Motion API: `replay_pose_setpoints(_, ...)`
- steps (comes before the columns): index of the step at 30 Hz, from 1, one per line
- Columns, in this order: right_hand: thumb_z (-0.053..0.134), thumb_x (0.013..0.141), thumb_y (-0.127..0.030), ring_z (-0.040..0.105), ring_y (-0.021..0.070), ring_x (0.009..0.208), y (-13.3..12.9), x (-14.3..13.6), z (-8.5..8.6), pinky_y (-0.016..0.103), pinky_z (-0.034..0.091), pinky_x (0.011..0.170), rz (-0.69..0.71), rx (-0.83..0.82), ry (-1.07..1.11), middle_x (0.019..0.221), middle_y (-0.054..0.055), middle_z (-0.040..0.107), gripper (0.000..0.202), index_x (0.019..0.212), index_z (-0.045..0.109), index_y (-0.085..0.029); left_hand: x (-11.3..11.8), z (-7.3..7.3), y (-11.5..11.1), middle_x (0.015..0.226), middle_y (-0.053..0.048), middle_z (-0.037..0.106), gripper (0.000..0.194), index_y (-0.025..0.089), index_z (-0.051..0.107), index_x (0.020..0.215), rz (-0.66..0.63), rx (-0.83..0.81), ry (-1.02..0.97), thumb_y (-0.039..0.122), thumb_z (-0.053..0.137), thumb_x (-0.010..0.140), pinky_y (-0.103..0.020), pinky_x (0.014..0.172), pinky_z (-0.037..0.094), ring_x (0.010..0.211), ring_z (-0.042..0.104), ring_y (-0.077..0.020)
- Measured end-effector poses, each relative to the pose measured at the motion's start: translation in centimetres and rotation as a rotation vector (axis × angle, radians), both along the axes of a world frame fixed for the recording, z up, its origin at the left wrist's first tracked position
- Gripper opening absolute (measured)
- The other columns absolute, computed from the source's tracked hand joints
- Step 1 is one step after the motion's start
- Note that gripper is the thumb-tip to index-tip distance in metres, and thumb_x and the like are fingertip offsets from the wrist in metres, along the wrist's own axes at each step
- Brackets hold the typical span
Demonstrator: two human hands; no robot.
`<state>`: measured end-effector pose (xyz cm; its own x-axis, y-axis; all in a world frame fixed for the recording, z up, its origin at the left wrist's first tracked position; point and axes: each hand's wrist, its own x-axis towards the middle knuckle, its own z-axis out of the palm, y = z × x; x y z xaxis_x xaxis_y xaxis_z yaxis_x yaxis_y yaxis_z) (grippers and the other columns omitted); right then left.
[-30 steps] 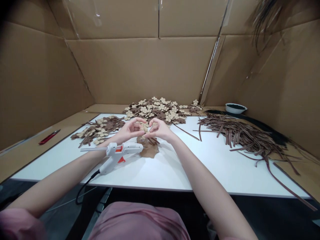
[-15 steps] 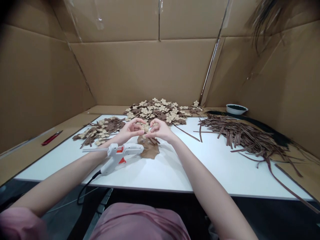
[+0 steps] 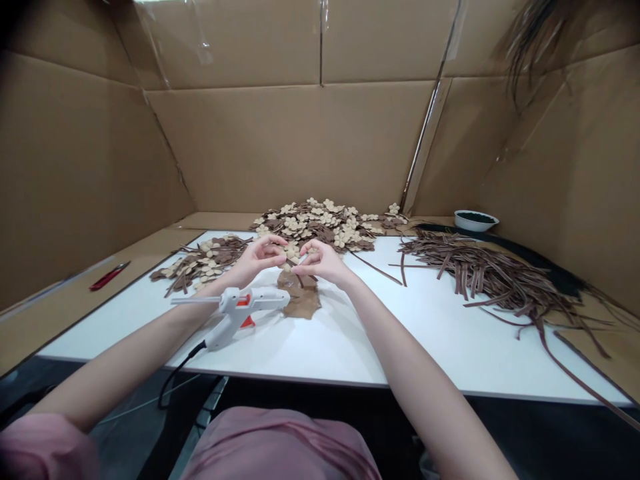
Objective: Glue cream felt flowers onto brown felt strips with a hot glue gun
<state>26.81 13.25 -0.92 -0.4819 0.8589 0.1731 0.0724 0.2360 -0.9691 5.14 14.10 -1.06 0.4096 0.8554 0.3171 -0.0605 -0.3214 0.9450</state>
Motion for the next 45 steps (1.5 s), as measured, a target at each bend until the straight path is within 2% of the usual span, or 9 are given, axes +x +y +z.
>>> replay_pose_setpoints(7, 0.083, 0.06, -0.042, 0.05, 0.0101, 0.051, -0.2, -0.6, 0.1, 0.02, 0.03, 0.045, -0.047, 0.042, -0.067, 0.06, -0.008, 0.055, 0.056, 0.1, 0.049, -0.023, 0.7, -0.4, 0.2, 0.077, -0.001, 0.066, 0.044, 0.016, 0.058, 0.106, -0.018, 0.027, -0.012, 0.032, 0.079, 0.071, -0.025, 0.071, 0.048, 0.072, 0.063, -0.0137)
replay_pose_setpoints(13, 0.084, 0.061, -0.041, 0.063, 0.0153, 0.064, -0.1, -0.5, -0.3, 0.025, 0.045, 0.058, -0.013, 0.035, -0.1, 0.069, -0.003, 0.065, 0.054, 0.098, 0.05, -0.022, -0.2, 0.7, 0.1, 0.076, -0.001, 0.066, 0.04, 0.016, 0.059, 0.105, 0.11, 0.077, -0.101, 0.03, 0.078, 0.073, -0.022, 0.067, 0.045, 0.069, 0.062, -0.0117)
replay_pose_setpoints(20, 0.083, 0.062, -0.038, 0.065, 0.017, 0.06, -0.7, -0.7, 0.3, 0.024, 0.044, 0.054, -0.003, 0.01, -0.161, 0.063, -0.001, 0.066, 0.049, 0.096, 0.053, -0.019, -1.4, 1.6, 0.9, 0.072, 0.002, 0.061, 0.036, 0.019, 0.06, 0.104, 0.213, 0.113, -0.213, 0.029, 0.077, 0.073, -0.02, 0.061, 0.043, 0.065, 0.058, -0.0101)
replay_pose_setpoints(27, 0.081, 0.062, -0.037, 0.068, 0.0191, 0.059, 0.0, -0.4, -0.5, 0.026, 0.047, 0.054, 0.001, -0.009, -0.134, 0.063, 0.002, 0.07, 0.04, 0.088, 0.056, -0.019, -4.9, 3.4, 1.9, 0.08, -0.003, 0.068, 0.042, 0.017, 0.061, 0.1, 0.436, 0.165, -0.265, 0.032, 0.082, 0.066, -0.025, 0.066, 0.05, 0.07, 0.065, -0.0134)
replay_pose_setpoints(30, 0.083, 0.061, -0.037, 0.067, 0.0196, 0.058, 0.4, -0.4, -0.9, 0.025, 0.045, 0.051, -0.061, 0.021, -0.144, 0.061, 0.002, 0.069, 0.041, 0.087, 0.056, -0.019, -6.2, 3.9, 1.8, 0.076, -0.002, 0.068, 0.046, 0.017, 0.06, 0.099, 0.484, 0.088, -0.282, 0.031, 0.084, 0.062, -0.024, 0.065, 0.05, 0.068, 0.065, -0.0133)
replay_pose_setpoints(33, 0.084, 0.059, -0.039, 0.064, 0.0179, 0.052, 0.5, -0.6, -0.9, 0.024, 0.042, 0.049, -0.126, 0.087, -0.146, 0.052, -0.002, 0.063, 0.042, 0.084, 0.057, -0.02, -5.8, 3.7, 1.4, 0.075, -0.001, 0.066, 0.045, 0.017, 0.062, 0.098, 0.462, 0.045, -0.275, 0.028, 0.085, 0.061, -0.021, 0.062, 0.048, 0.066, 0.062, -0.0108)
replay_pose_setpoints(37, 0.083, 0.06, -0.045, 0.057, 0.0146, 0.045, 0.1, -1.1, -0.6, 0.024, 0.04, 0.047, -0.106, 0.114, -0.111, 0.047, -0.006, 0.056, 0.046, 0.089, 0.057, -0.02, -2.9, 2.7, 0.7, 0.071, 0.0, 0.064, 0.045, 0.016, 0.061, 0.099, 0.335, -0.001, -0.287, 0.028, 0.084, 0.062, -0.021, 0.06, 0.046, 0.063, 0.06, -0.0102)
replay_pose_setpoints(43, 0.085, 0.057, -0.04, 0.06, 0.0148, 0.057, -0.7, -2.2, -0.1, 0.026, 0.045, 0.053, -0.1, 0.068, -0.029, 0.064, -0.003, 0.063, 0.072, 0.119, 0.056, -0.019, 0.1, 1.2, -0.2, 0.071, 0.001, 0.066, 0.045, 0.017, 0.059, 0.103, 0.175, -0.004, -0.209, 0.026, 0.082, 0.066, -0.022, 0.065, 0.046, 0.065, 0.06, -0.0106)
replay_pose_setpoints(45, 0.085, 0.057, -0.04, 0.061, 0.0156, 0.06, -0.8, -2.4, 0.0, 0.027, 0.047, 0.055, -0.119, 0.076, 0.029, 0.069, 0.0, 0.065, 0.07, 0.118, 0.058, -0.018, 0.4, 0.9, -0.4, 0.073, 0.001, 0.067, 0.044, 0.017, 0.059, 0.102, 0.153, -0.011, -0.199, 0.027, 0.082, 0.066, -0.023, 0.066, 0.047, 0.065, 0.061, -0.0111)
